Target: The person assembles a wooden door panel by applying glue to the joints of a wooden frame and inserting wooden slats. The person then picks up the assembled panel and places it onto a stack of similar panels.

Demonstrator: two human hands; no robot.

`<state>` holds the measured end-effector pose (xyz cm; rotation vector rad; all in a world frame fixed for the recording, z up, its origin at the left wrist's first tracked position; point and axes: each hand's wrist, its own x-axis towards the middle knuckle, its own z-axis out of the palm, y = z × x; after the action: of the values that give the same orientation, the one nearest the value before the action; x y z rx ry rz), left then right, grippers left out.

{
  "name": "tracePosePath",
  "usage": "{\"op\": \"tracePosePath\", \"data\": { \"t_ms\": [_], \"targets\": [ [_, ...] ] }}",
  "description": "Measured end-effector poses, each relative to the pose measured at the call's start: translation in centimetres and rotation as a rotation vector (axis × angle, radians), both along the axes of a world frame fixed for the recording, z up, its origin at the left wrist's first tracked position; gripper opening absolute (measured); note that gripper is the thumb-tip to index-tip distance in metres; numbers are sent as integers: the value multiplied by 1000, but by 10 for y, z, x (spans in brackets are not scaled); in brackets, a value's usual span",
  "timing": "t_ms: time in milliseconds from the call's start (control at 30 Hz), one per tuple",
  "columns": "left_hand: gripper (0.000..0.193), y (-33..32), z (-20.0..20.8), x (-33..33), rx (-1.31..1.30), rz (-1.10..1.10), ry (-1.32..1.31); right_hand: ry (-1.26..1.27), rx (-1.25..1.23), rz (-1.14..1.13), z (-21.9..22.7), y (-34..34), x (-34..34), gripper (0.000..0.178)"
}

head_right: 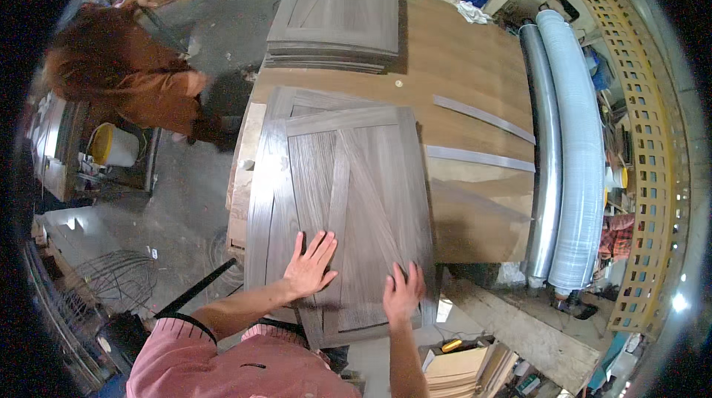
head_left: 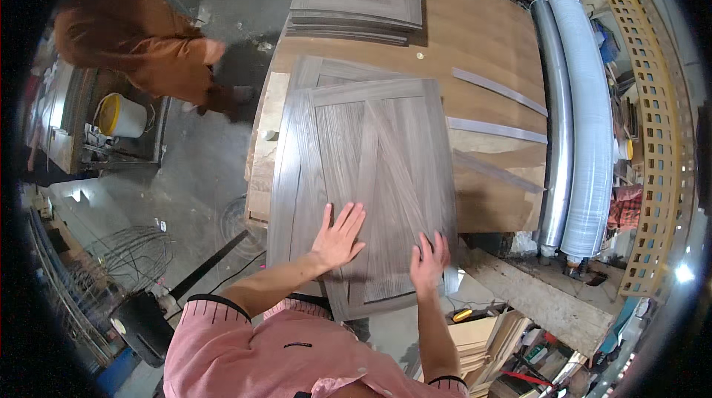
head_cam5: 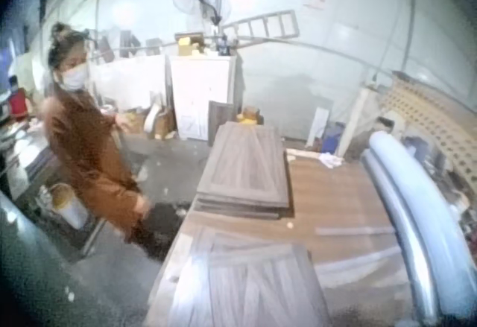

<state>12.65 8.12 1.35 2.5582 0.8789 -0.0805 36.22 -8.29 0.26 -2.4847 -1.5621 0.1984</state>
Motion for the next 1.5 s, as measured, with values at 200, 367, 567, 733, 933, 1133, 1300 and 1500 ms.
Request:
{"op": "tracePosePath", "data": {
  "t_ms": [200, 367, 567, 733, 933, 1133, 1300, 1500],
  "targets": [
    [84, -95, 11, -19, -27, 90, 50, 174, 109, -459, -8, -89, 32, 82],
    [93, -179, 13, -28, -108, 529, 84, 617, -74, -415, 0, -107, 77, 98],
    [101, -223, 23, -21, -225, 1135, 38, 768, -263, -359, 8, -123, 101, 90],
    [94, -232, -2, -25, -447, 1349, -139, 857, -256, -298, 12, -122, 103, 88],
    [97, -229, 2, -36, -558, 1292, -147, 885, -202, -257, 22, -91, 106, 80],
    [60, -221, 33, -39, -821, 1103, -499, 842, -159, -298, 30, -35, 152, 85],
    [73, -235, 67, -42, -587, 1052, -330, 622, -98, -379, 52, -34, 116, 68],
    [91, -258, 108, -52, -525, 1056, -128, 767, 512, -406, 9, -100, 97, 55]
  ]
}}
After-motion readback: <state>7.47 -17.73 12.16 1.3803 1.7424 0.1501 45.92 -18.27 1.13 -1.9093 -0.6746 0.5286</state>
